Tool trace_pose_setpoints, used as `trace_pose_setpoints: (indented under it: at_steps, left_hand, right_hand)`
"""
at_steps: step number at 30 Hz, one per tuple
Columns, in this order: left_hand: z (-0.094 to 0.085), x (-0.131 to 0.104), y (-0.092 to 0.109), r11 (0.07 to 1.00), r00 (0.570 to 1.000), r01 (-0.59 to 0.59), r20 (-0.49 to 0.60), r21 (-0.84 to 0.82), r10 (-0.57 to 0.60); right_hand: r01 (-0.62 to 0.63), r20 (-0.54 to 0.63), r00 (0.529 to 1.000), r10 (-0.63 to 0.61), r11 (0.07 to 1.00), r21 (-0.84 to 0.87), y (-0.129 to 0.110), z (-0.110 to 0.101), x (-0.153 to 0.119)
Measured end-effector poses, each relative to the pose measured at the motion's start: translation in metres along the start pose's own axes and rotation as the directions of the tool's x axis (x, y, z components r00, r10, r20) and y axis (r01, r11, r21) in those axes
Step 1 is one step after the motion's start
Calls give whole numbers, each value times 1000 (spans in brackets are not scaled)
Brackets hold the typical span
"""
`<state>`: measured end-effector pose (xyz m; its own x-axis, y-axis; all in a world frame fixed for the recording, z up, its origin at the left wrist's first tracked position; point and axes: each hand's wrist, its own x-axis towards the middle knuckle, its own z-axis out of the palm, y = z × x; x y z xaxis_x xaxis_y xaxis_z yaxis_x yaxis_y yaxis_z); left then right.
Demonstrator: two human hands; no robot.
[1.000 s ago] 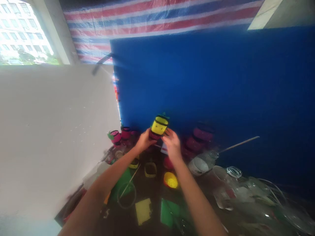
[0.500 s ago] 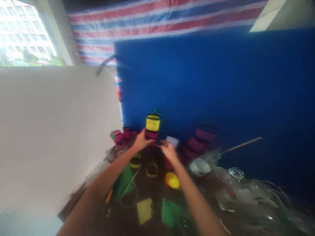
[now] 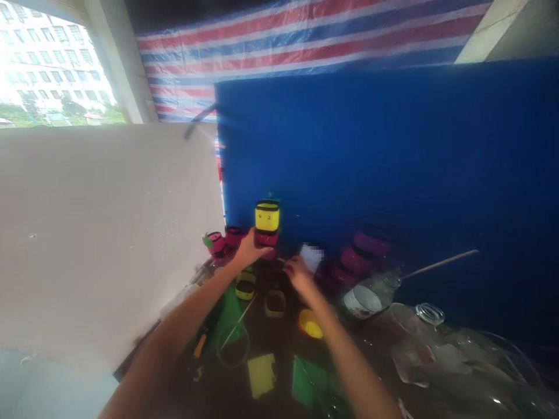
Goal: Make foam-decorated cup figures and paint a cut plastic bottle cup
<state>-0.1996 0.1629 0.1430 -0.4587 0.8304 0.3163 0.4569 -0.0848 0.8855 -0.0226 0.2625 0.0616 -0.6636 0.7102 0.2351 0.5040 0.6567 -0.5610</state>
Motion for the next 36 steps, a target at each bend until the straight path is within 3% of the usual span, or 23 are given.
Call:
trace_pose_setpoints:
  at_steps: [7, 11, 16, 23, 31, 36]
  left_hand:
    - [30, -7, -8, 999, 997, 19, 78, -51, -15]
    - [46, -13, -17, 997, 994, 63, 90, -34, -60]
    - [68, -24, -27, 993, 991, 121, 50, 8, -121]
    - [94, -25, -44, 993, 993, 120, 21, 3, -120]
    - [93, -18, -53, 993, 993, 115, 22, -30, -114]
    - [92, -19, -57, 992, 993, 119, 7, -30, -119]
  right_hand:
    - [-25, -110, 994, 18, 998, -63, -9, -59, -50]
    - [-57, -162, 986, 45, 996, -71, -10, -79, -76]
    - [-41, -194, 980, 31, 998, -47, -14, -88, -94]
    - [-43, -237, 971, 40, 999, -10, -18, -98, -108]
    - [-29, -332, 943, 36, 999, 26, -21, -102, -114]
    - [20, -424, 906, -4, 999, 34, -43, -110, -88]
